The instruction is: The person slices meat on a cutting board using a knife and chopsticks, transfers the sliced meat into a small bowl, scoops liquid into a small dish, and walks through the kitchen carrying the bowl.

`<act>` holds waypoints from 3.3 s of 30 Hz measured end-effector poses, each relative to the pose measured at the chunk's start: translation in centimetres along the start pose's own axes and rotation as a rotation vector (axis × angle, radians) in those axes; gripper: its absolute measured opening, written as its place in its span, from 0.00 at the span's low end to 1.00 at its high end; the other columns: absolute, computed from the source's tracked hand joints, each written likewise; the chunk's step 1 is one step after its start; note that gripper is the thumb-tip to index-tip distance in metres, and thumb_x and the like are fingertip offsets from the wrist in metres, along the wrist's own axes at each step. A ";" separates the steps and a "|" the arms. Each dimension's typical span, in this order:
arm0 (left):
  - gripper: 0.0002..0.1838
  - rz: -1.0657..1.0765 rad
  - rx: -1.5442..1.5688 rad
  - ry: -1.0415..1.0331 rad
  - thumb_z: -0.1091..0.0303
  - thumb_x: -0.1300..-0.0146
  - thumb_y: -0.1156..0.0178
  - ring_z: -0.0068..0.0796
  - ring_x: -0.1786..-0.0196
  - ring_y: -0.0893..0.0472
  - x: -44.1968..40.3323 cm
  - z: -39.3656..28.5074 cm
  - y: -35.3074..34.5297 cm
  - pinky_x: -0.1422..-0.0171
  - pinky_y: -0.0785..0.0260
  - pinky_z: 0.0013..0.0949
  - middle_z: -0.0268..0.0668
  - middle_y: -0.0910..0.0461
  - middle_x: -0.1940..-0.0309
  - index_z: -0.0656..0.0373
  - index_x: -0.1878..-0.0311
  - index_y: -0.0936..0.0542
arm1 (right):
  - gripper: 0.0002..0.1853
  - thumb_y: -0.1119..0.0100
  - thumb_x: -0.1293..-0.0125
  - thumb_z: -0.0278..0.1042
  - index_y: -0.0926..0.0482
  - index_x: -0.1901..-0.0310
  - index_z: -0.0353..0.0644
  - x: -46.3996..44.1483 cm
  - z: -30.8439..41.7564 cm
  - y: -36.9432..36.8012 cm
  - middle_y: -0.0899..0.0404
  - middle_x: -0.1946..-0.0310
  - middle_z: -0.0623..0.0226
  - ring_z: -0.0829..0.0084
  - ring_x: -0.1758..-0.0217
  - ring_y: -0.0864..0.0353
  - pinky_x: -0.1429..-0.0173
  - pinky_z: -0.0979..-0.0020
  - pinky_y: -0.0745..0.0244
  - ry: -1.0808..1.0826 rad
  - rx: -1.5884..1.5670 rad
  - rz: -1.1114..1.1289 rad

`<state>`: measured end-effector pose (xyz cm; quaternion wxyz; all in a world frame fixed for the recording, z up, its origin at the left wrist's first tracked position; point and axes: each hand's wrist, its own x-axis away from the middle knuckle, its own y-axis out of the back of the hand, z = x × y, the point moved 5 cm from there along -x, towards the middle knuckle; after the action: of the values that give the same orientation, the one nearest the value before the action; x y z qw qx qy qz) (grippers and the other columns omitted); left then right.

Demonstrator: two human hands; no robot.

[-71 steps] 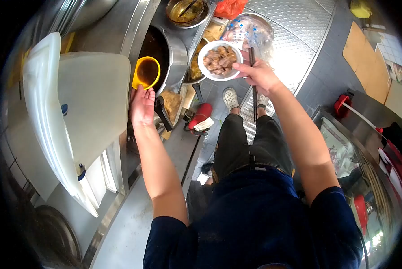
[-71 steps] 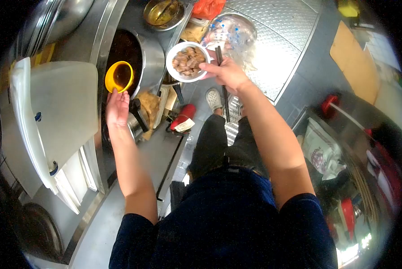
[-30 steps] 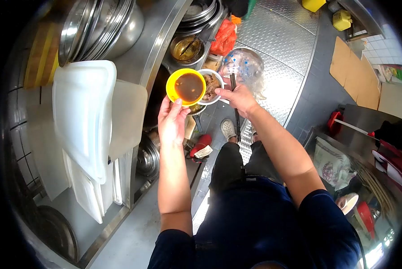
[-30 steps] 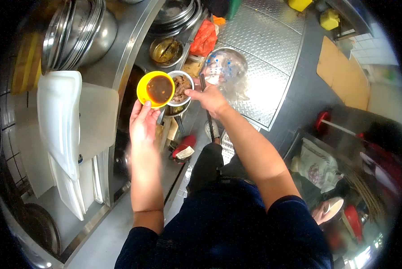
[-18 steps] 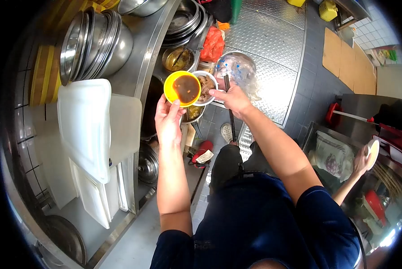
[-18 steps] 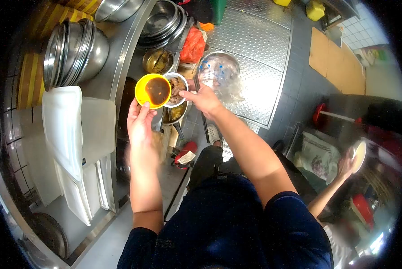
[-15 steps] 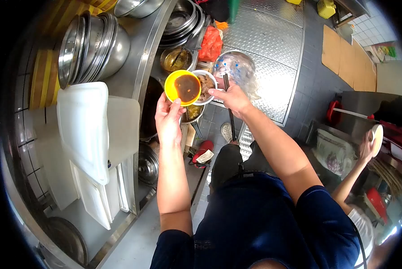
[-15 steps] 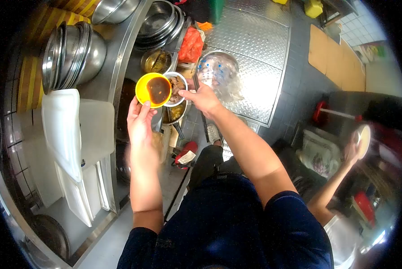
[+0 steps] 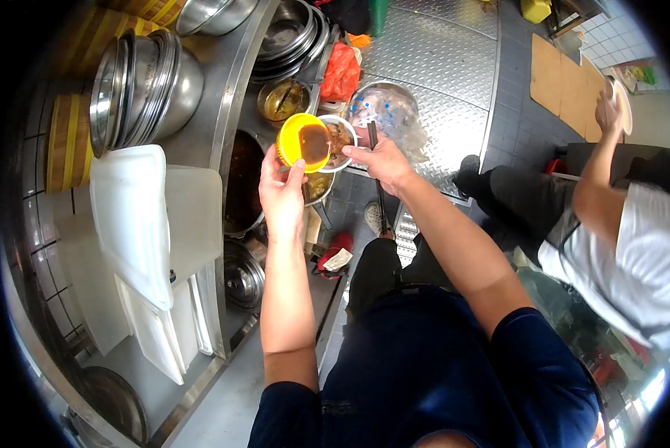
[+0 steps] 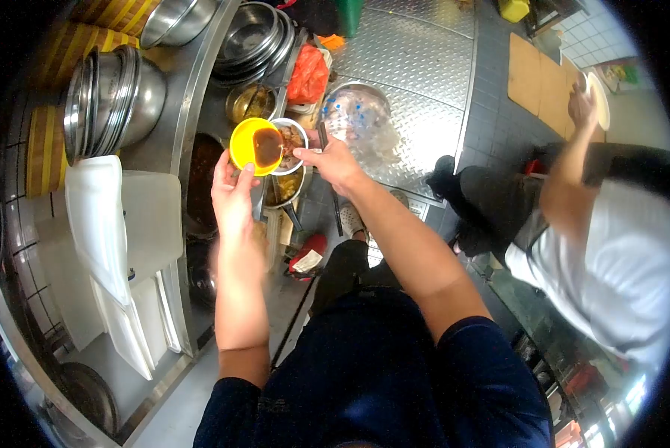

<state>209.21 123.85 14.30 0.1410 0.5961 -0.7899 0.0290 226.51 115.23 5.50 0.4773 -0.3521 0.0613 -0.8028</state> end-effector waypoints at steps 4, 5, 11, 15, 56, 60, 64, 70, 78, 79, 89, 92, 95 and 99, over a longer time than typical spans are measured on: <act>0.33 -0.007 -0.078 -0.051 0.80 0.31 0.36 0.20 0.55 0.19 0.5 -0.7 -0.5 0.52 0.25 0.24 0.39 0.19 0.46 0.66 0.24 0.35 | 0.30 0.27 0.36 0.27 0.25 0.33 0.34 0.1 0.0 0.1 0.16 0.50 0.65 0.76 0.53 0.18 0.48 0.71 0.22 0.005 -0.029 -0.012; 0.34 -0.009 -0.090 -0.075 0.80 0.31 0.36 0.19 0.56 0.19 0.6 -0.8 -0.5 0.53 0.25 0.24 0.39 0.19 0.46 0.65 0.24 0.35 | 0.30 0.26 0.36 0.27 0.26 0.33 0.34 0.1 0.0 0.1 0.16 0.50 0.65 0.75 0.54 0.18 0.48 0.71 0.22 -0.016 -0.025 0.011; 0.36 0.000 -0.225 -0.187 0.81 0.34 0.34 0.19 0.60 0.20 -0.1 0.6 -0.8 0.54 0.24 0.25 0.40 0.20 0.48 0.66 0.24 0.35 | 0.33 0.24 0.38 0.30 0.28 0.34 0.34 -0.6 -1.3 1.5 0.16 0.51 0.64 0.73 0.58 0.17 0.49 0.69 0.22 -0.057 0.000 -0.002; 0.35 0.036 -0.318 -0.196 0.81 0.35 0.34 0.20 0.61 0.20 0.4 -0.4 -1.8 0.55 0.23 0.26 0.40 0.24 0.44 0.62 0.24 0.32 | 0.30 0.24 0.38 0.29 0.25 0.36 0.34 -0.5 -0.5 1.5 0.16 0.54 0.66 0.74 0.56 0.16 0.48 0.70 0.21 -0.010 -0.033 -0.002; 0.25 -0.645 0.266 0.258 0.65 0.28 0.34 0.27 0.55 0.19 -0.7 14.6 20.7 0.51 0.22 0.30 0.37 0.18 0.50 0.59 0.33 0.29 | 0.23 0.26 0.35 0.33 0.20 0.40 0.45 0.7 0.3 2.1 0.21 0.63 0.83 0.92 0.72 0.37 0.77 0.84 0.50 -0.123 -0.041 0.003; 0.24 -0.470 -0.233 0.202 0.62 0.28 0.34 0.34 0.53 0.16 -3.0 15.0 22.1 0.51 0.21 0.35 0.42 0.18 0.46 0.67 0.36 0.26 | 0.25 0.26 0.36 0.32 0.22 0.39 0.44 0.7 0.3 2.6 0.25 0.66 0.84 0.91 0.73 0.39 0.76 0.83 0.51 -0.128 -0.018 -0.029; 0.32 -0.317 -1.154 -0.142 0.61 0.32 0.31 0.54 0.44 0.16 -4.0 12.6 21.8 0.40 0.23 0.45 0.55 0.20 0.40 0.69 0.31 0.30 | 0.26 0.26 0.36 0.31 0.24 0.38 0.43 1.1 0.5 2.7 0.25 0.65 0.83 0.90 0.73 0.39 0.76 0.84 0.51 -0.138 -0.018 -0.010; 0.27 -0.342 -0.825 -0.009 0.57 0.30 0.34 0.55 0.42 0.17 -5.5 14.5 23.7 0.36 0.27 0.47 0.56 0.16 0.45 0.72 0.39 0.23 | 0.29 0.26 0.37 0.31 0.27 0.36 0.42 1.8 1.2 2.7 0.30 0.65 0.82 0.90 0.72 0.38 0.76 0.83 0.49 -0.106 -0.051 -0.030; 0.26 -0.334 -0.881 -0.186 0.58 0.31 0.33 0.53 0.51 0.13 -5.3 16.2 24.3 0.45 0.24 0.46 0.57 0.14 0.52 0.74 0.44 0.21 | 0.36 0.30 0.34 0.31 0.34 0.26 0.37 2.7 2.1 2.5 0.30 0.65 0.82 0.89 0.70 0.35 0.75 0.84 0.48 -0.069 -0.058 0.001; 0.26 -0.345 -0.949 -0.175 0.58 0.31 0.33 0.55 0.50 0.14 -5.4 15.9 24.3 0.43 0.24 0.47 0.57 0.14 0.51 0.74 0.43 0.21 | 0.36 0.31 0.33 0.31 0.34 0.26 0.37 2.5 2.2 2.4 0.29 0.64 0.81 0.89 0.71 0.34 0.75 0.84 0.48 -0.063 -0.049 -0.005; 0.29 -0.365 -0.994 -0.165 0.52 0.26 0.40 0.61 0.41 0.18 -5.5 17.1 25.1 0.36 0.26 0.48 0.64 0.18 0.44 0.74 0.39 0.22 | 0.28 0.33 0.31 0.35 0.28 0.31 0.40 3.5 2.0 2.9 0.21 0.60 0.78 0.91 0.71 0.32 0.76 0.84 0.48 -0.016 -0.021 -0.060; 0.31 -0.267 -1.067 -0.107 0.50 0.24 0.43 0.59 0.35 0.22 -7.3 20.6 27.1 0.29 0.31 0.45 0.63 0.22 0.38 0.73 0.36 0.24 | 0.27 0.33 0.31 0.35 0.26 0.33 0.39 4.4 2.9 2.4 0.20 0.61 0.79 0.93 0.74 0.34 0.76 0.84 0.49 0.001 -0.028 -0.065; 0.32 -0.321 -0.950 -0.130 0.52 0.25 0.40 0.49 0.32 0.23 -6.2 18.3 26.5 0.34 0.25 0.44 0.52 0.25 0.31 0.69 0.30 0.28 | 0.25 0.34 0.30 0.34 0.26 0.34 0.39 4.3 2.4 2.8 0.22 0.63 0.80 0.93 0.75 0.37 0.77 0.84 0.50 -0.019 -0.021 -0.071; 0.25 -0.446 -0.058 0.245 0.56 0.24 0.41 0.34 0.38 0.22 -5.0 18.9 25.4 0.43 0.20 0.36 0.41 0.26 0.32 0.59 0.30 0.27 | 0.24 0.35 0.29 0.33 0.27 0.34 0.40 4.0 2.1 3.4 0.22 0.63 0.81 0.92 0.75 0.37 0.77 0.84 0.50 -0.001 -0.085 -0.048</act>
<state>182.79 131.84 -1.97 0.2554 0.7434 -0.6163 0.0466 229.11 110.62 7.63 0.4427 -0.3737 0.0868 -0.8105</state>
